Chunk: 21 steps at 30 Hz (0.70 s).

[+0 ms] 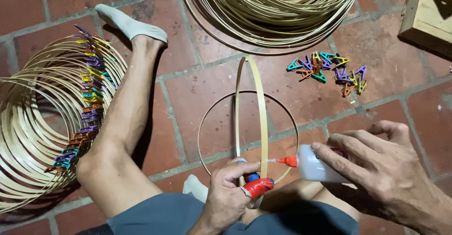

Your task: The person sits on the floor and assembles bamboo hoops by applying glue to the ends of thin strips and securing them with colorful clothespins. The person repeatedly picks up strips, applies glue, and clamps them to a circular frame.

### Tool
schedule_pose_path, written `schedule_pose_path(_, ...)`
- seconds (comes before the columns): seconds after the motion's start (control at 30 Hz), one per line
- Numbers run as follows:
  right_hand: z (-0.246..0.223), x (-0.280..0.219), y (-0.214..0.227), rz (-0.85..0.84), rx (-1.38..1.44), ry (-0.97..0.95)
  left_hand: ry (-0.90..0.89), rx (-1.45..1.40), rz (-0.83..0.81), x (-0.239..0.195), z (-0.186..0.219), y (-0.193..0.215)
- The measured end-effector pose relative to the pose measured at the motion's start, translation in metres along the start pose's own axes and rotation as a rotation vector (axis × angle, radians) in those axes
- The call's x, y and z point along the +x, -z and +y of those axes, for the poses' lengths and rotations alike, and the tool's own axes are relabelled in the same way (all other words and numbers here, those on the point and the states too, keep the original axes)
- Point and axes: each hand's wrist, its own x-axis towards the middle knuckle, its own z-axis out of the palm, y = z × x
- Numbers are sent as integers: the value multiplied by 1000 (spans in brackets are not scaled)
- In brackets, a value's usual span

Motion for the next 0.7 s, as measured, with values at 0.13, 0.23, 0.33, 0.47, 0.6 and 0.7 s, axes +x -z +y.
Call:
schedule_pose_path(0.13,-5,1,12,-10,-68,28,61,-65,9,-1,1,-1)
schedule_pose_path(0.23,-5,0,8,2,-66,11,-93,60,-9,1,5,-1)
schedule_pose_path(0.33,9,-12,-18,78,88,-40,81,-140,5,2,8,-1)
schedule_pose_path(0.47,46,-50,-107,259,422,-320,125,-224,-7,3,3,6)
schedule_pose_path(0.6,113,-107,-213,258,501,-766,151,-326,11,2,-18,18)
schedule_pose_path(0.7,154,-145,-277,407,592,-1047,79,-182,46,5,-33,27)
